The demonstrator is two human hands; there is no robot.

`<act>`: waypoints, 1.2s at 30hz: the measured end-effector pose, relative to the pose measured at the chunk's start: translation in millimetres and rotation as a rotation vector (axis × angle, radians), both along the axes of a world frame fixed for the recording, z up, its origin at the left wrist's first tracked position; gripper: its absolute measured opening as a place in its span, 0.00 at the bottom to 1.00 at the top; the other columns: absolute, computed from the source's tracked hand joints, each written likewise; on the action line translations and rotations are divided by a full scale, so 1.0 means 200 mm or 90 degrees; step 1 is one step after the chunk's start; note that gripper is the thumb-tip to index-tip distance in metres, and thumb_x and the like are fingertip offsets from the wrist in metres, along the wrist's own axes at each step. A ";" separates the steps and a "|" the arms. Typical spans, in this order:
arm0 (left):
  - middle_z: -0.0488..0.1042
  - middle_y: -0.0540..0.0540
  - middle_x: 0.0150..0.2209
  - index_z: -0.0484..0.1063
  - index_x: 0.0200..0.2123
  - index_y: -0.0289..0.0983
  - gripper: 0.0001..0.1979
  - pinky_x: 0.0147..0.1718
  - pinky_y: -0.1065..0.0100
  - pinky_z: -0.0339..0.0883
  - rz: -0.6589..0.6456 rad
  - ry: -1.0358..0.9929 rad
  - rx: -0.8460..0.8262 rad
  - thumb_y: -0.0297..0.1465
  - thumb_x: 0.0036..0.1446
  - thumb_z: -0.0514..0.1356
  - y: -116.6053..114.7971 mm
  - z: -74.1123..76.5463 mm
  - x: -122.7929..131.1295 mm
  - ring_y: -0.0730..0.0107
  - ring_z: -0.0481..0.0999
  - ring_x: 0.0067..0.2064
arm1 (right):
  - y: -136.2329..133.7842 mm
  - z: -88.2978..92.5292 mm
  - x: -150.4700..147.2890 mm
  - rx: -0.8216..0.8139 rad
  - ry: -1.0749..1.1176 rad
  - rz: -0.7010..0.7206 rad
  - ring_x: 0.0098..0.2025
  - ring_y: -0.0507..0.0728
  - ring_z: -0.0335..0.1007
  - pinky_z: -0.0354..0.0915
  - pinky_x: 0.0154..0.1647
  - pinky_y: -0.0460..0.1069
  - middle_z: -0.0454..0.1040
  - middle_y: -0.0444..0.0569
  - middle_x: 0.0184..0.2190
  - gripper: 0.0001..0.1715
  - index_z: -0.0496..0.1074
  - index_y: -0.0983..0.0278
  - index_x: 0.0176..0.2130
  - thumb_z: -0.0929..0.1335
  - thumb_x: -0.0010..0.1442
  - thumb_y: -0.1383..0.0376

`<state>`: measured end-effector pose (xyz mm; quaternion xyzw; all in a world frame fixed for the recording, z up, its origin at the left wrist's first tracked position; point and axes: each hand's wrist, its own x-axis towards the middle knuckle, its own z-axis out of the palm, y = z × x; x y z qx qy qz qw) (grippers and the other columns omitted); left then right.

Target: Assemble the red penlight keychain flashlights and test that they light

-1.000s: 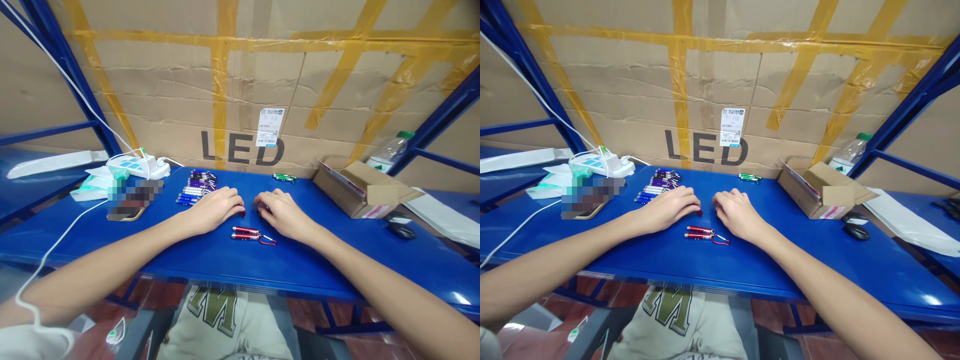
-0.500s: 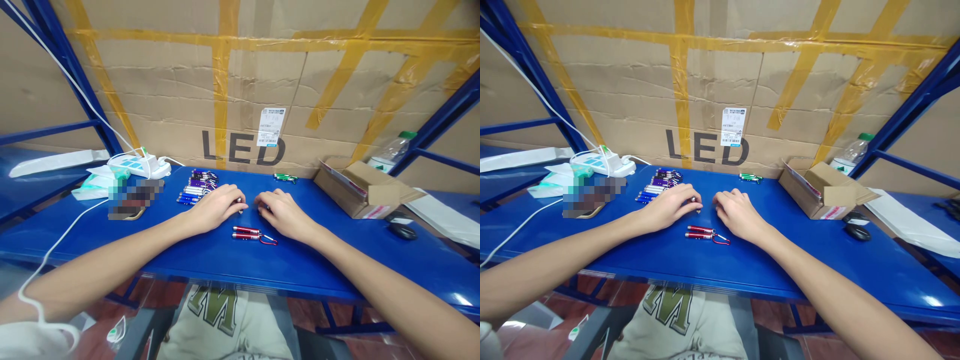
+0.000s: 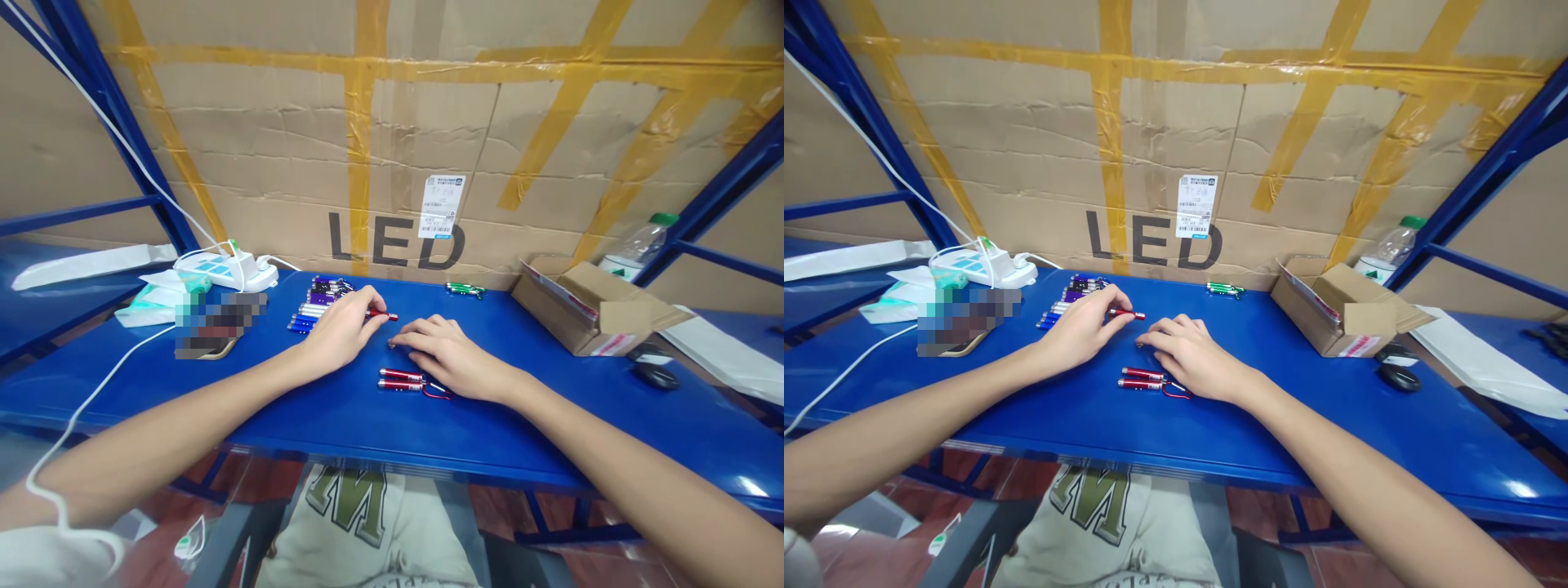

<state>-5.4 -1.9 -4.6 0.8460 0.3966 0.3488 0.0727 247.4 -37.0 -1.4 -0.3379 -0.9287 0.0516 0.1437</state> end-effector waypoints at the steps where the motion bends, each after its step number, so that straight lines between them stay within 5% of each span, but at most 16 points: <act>1: 0.80 0.43 0.48 0.72 0.51 0.38 0.07 0.51 0.56 0.72 0.003 0.005 0.008 0.31 0.73 0.61 0.01 -0.01 0.00 0.57 0.80 0.50 | 0.00 0.00 0.00 0.000 -0.001 0.010 0.54 0.66 0.67 0.62 0.52 0.62 0.75 0.54 0.62 0.23 0.72 0.54 0.66 0.60 0.79 0.64; 7: 0.80 0.41 0.49 0.77 0.51 0.38 0.14 0.57 0.53 0.70 -0.004 0.048 0.003 0.34 0.77 0.52 0.02 -0.01 0.00 0.54 0.78 0.53 | 0.01 -0.01 0.01 0.015 -0.009 -0.001 0.54 0.66 0.66 0.61 0.53 0.62 0.77 0.55 0.62 0.22 0.75 0.57 0.63 0.59 0.80 0.63; 13: 0.83 0.48 0.39 0.70 0.50 0.41 0.07 0.52 0.57 0.70 -0.033 -0.030 -0.092 0.35 0.76 0.54 -0.01 0.03 0.02 0.58 0.81 0.47 | 0.02 0.01 0.02 0.028 -0.005 -0.031 0.52 0.65 0.67 0.59 0.51 0.59 0.81 0.55 0.52 0.13 0.77 0.59 0.53 0.63 0.77 0.64; 22: 0.80 0.46 0.48 0.70 0.47 0.40 0.08 0.42 0.62 0.70 -0.075 -0.072 -0.148 0.38 0.71 0.61 -0.01 0.01 0.03 0.64 0.79 0.39 | 0.02 0.00 0.02 0.003 0.013 -0.026 0.52 0.65 0.67 0.59 0.50 0.58 0.81 0.53 0.52 0.14 0.74 0.57 0.56 0.64 0.76 0.67; 28: 0.78 0.45 0.44 0.73 0.45 0.39 0.09 0.44 0.61 0.71 -0.066 -0.075 -0.126 0.39 0.72 0.60 -0.01 0.01 0.03 0.63 0.76 0.41 | 0.03 -0.02 0.02 -0.014 0.049 -0.015 0.53 0.65 0.68 0.61 0.53 0.60 0.81 0.53 0.52 0.21 0.68 0.55 0.64 0.63 0.76 0.67; 36: 0.80 0.47 0.42 0.74 0.47 0.39 0.11 0.40 0.63 0.70 -0.074 -0.104 -0.202 0.41 0.70 0.61 0.01 0.00 0.03 0.66 0.77 0.38 | 0.04 -0.02 0.03 0.009 0.055 -0.034 0.51 0.65 0.68 0.63 0.52 0.60 0.81 0.53 0.48 0.17 0.71 0.59 0.60 0.65 0.74 0.67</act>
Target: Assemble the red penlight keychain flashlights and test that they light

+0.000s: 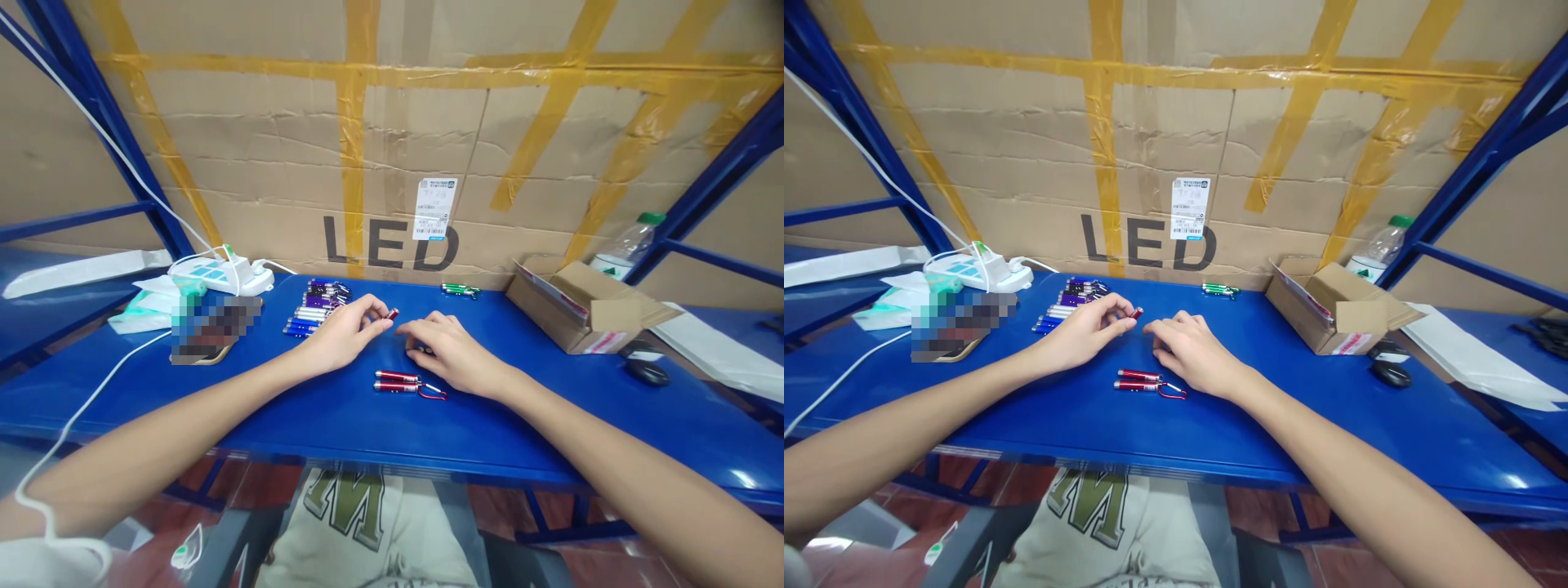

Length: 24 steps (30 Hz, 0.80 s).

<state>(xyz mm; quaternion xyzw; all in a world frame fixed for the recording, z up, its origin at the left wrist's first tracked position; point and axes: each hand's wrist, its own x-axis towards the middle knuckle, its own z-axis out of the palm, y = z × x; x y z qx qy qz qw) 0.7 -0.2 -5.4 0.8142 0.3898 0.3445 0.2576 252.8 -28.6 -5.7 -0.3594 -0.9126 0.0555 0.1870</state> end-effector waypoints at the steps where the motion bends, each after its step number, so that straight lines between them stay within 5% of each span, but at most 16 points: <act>1: 0.80 0.47 0.42 0.74 0.47 0.39 0.12 0.40 0.63 0.71 -0.010 -0.025 -0.015 0.40 0.69 0.63 0.01 -0.01 0.00 0.65 0.78 0.39 | 0.00 0.00 0.00 0.011 0.015 -0.008 0.50 0.65 0.68 0.63 0.53 0.60 0.81 0.53 0.48 0.17 0.71 0.60 0.60 0.66 0.74 0.67; 11: 0.82 0.47 0.37 0.78 0.45 0.37 0.12 0.40 0.64 0.73 -0.091 -0.014 -0.078 0.39 0.65 0.67 -0.04 -0.01 0.03 0.65 0.80 0.37 | -0.03 0.05 -0.02 0.080 0.247 -0.032 0.52 0.65 0.73 0.70 0.54 0.60 0.81 0.52 0.48 0.19 0.70 0.57 0.62 0.66 0.74 0.63; 24: 0.80 0.50 0.33 0.79 0.40 0.38 0.08 0.35 0.68 0.67 -0.117 0.028 -0.016 0.37 0.64 0.68 -0.06 0.00 0.04 0.67 0.77 0.34 | -0.05 0.04 -0.03 0.034 0.238 0.033 0.53 0.63 0.74 0.71 0.56 0.60 0.81 0.51 0.51 0.20 0.69 0.57 0.63 0.67 0.75 0.61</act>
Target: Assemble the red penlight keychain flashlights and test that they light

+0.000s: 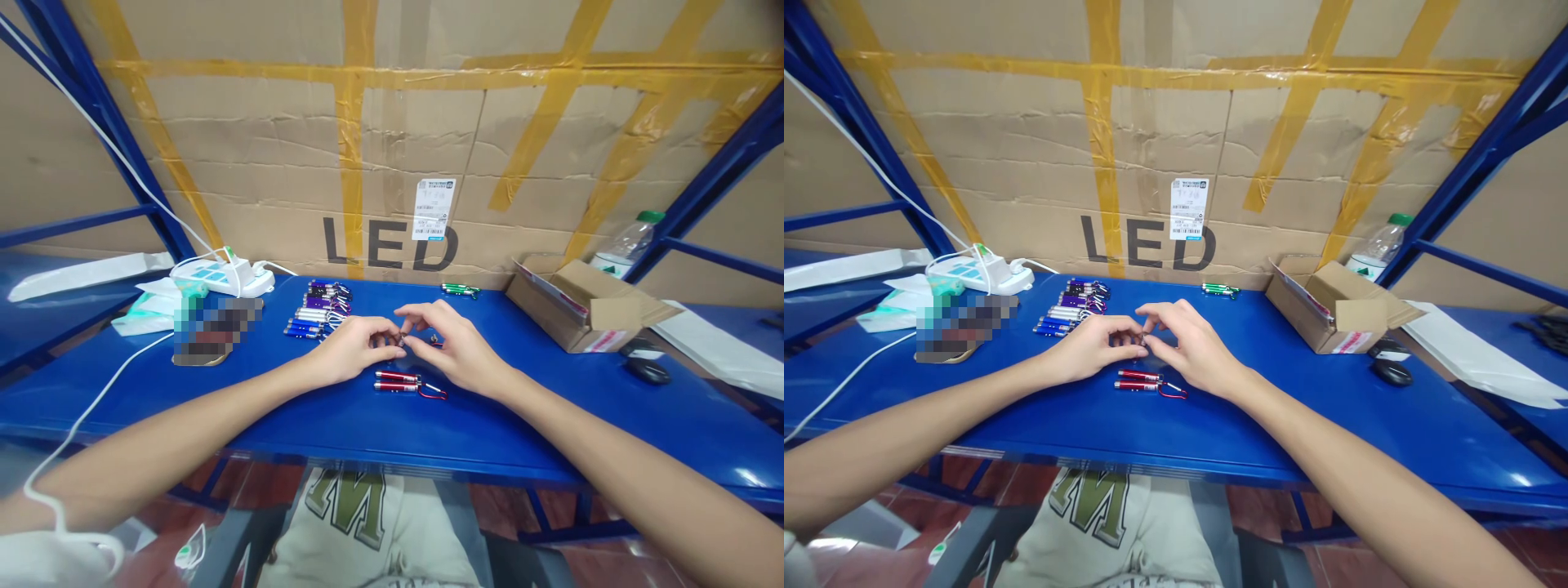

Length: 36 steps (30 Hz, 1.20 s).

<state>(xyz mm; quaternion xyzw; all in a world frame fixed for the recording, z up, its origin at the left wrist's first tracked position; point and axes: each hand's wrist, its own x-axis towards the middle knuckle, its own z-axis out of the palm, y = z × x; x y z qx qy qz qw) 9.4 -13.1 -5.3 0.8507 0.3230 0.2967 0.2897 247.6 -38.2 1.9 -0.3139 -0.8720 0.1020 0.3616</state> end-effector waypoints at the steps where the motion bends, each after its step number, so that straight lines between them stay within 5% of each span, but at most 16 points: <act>1: 0.81 0.50 0.33 0.79 0.40 0.38 0.08 0.35 0.68 0.67 0.003 0.004 0.009 0.37 0.64 0.68 0.00 0.00 0.00 0.67 0.77 0.33 | 0.00 0.00 0.00 -0.004 -0.001 -0.001 0.53 0.63 0.74 0.71 0.56 0.59 0.81 0.51 0.51 0.20 0.69 0.57 0.63 0.67 0.75 0.61; 11: 0.82 0.51 0.28 0.80 0.41 0.39 0.13 0.34 0.67 0.71 0.037 0.022 0.009 0.44 0.67 0.67 -0.02 0.02 0.00 0.67 0.81 0.28 | 0.01 0.00 0.00 -0.041 -0.003 -0.015 0.52 0.64 0.75 0.72 0.54 0.60 0.81 0.52 0.49 0.18 0.71 0.56 0.62 0.68 0.75 0.59; 22: 0.84 0.49 0.33 0.81 0.48 0.37 0.10 0.37 0.66 0.73 0.028 -0.003 -0.051 0.30 0.63 0.69 0.01 -0.03 0.00 0.65 0.84 0.34 | 0.02 0.00 0.01 -0.018 -0.013 -0.025 0.53 0.63 0.75 0.71 0.54 0.59 0.81 0.51 0.50 0.18 0.70 0.56 0.62 0.67 0.75 0.61; 36: 0.83 0.47 0.41 0.83 0.48 0.38 0.09 0.40 0.68 0.70 0.018 0.047 0.037 0.33 0.66 0.68 0.03 -0.03 -0.02 0.67 0.79 0.37 | 0.03 0.01 0.01 0.006 0.000 -0.040 0.51 0.63 0.75 0.71 0.54 0.58 0.81 0.51 0.48 0.18 0.70 0.57 0.61 0.68 0.74 0.64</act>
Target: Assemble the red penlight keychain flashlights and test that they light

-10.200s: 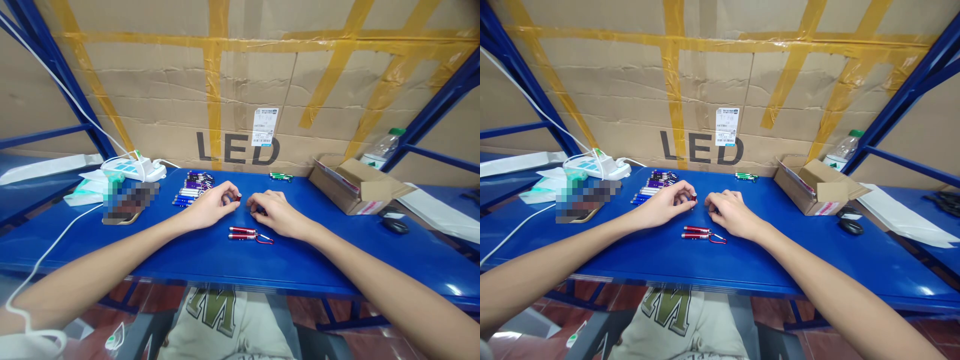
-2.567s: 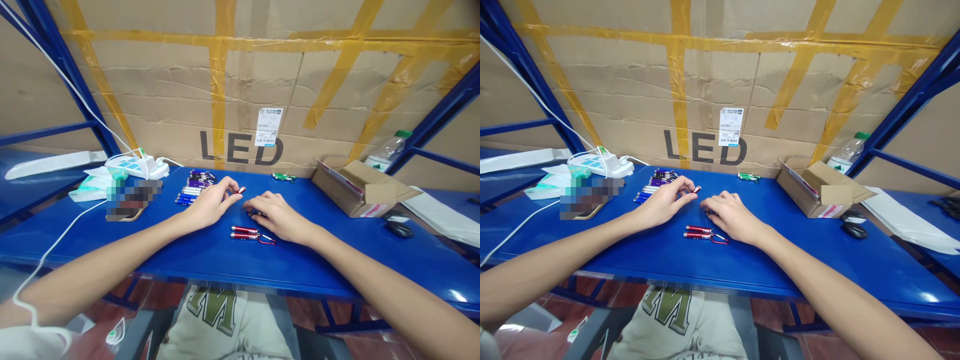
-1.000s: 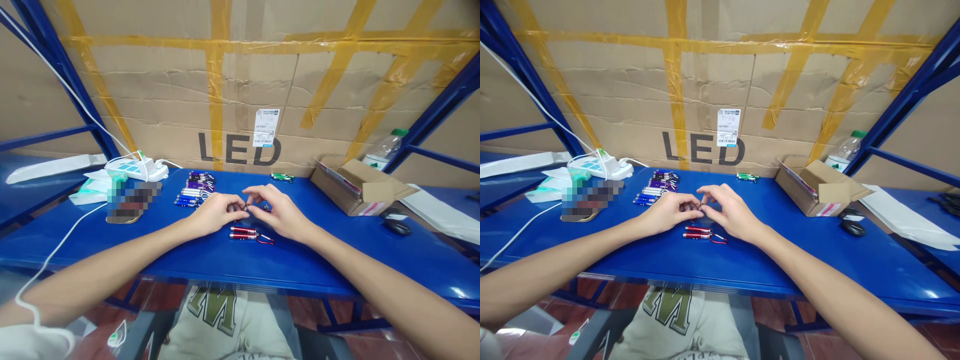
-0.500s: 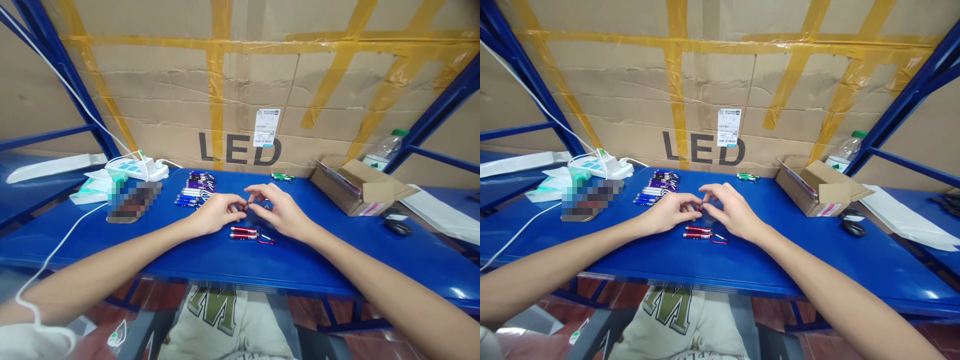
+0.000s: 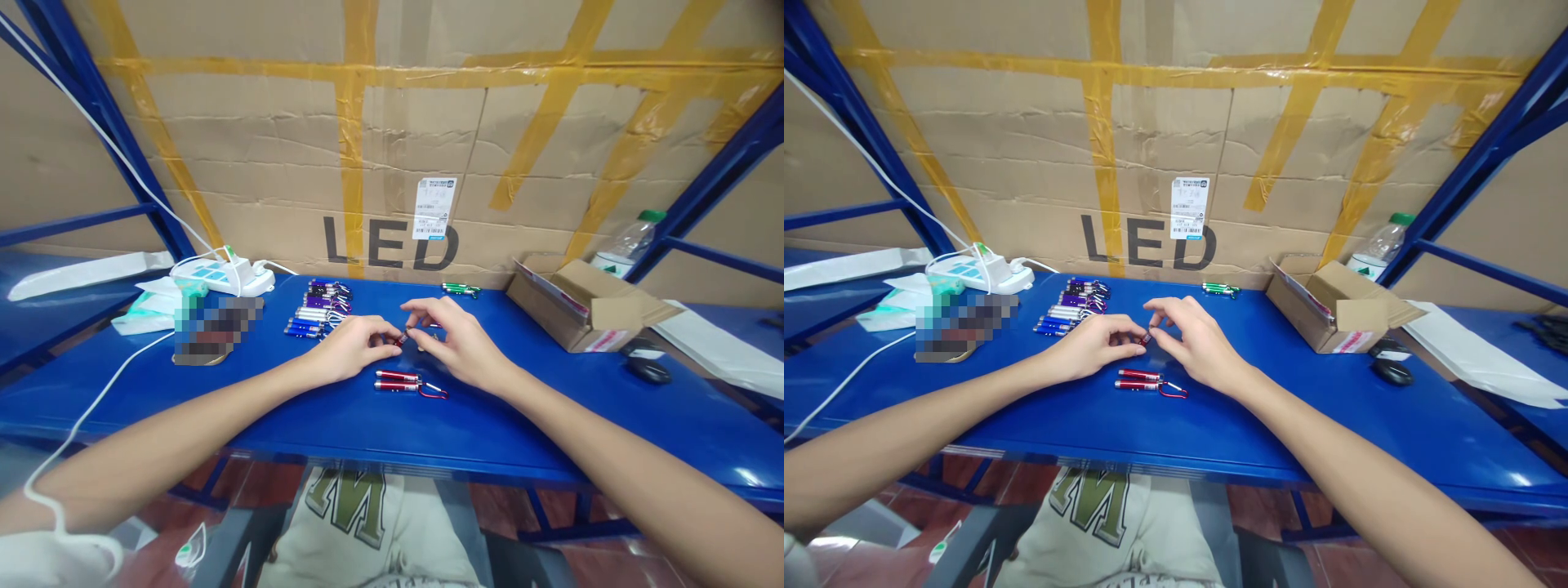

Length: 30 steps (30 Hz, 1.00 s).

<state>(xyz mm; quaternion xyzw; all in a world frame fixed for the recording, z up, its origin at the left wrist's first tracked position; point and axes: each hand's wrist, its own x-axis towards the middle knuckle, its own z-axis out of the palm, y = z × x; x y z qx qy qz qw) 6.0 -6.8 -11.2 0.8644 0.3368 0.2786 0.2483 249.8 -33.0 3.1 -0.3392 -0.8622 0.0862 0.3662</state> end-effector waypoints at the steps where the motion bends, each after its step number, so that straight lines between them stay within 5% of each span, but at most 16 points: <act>1: 0.82 0.47 0.41 0.83 0.48 0.38 0.09 0.40 0.68 0.70 -0.001 0.000 0.006 0.33 0.67 0.68 0.00 0.00 0.00 0.68 0.78 0.37 | 0.00 0.00 0.00 -0.001 -0.002 0.003 0.52 0.63 0.74 0.71 0.54 0.58 0.81 0.51 0.48 0.18 0.70 0.57 0.61 0.68 0.74 0.64; 30: 0.81 0.49 0.41 0.82 0.47 0.39 0.08 0.42 0.66 0.69 -0.011 -0.011 0.011 0.33 0.68 0.67 0.00 0.00 -0.01 0.67 0.78 0.38 | 0.00 0.00 0.01 0.083 -0.055 0.026 0.52 0.64 0.73 0.71 0.55 0.60 0.81 0.52 0.51 0.18 0.68 0.57 0.63 0.66 0.77 0.62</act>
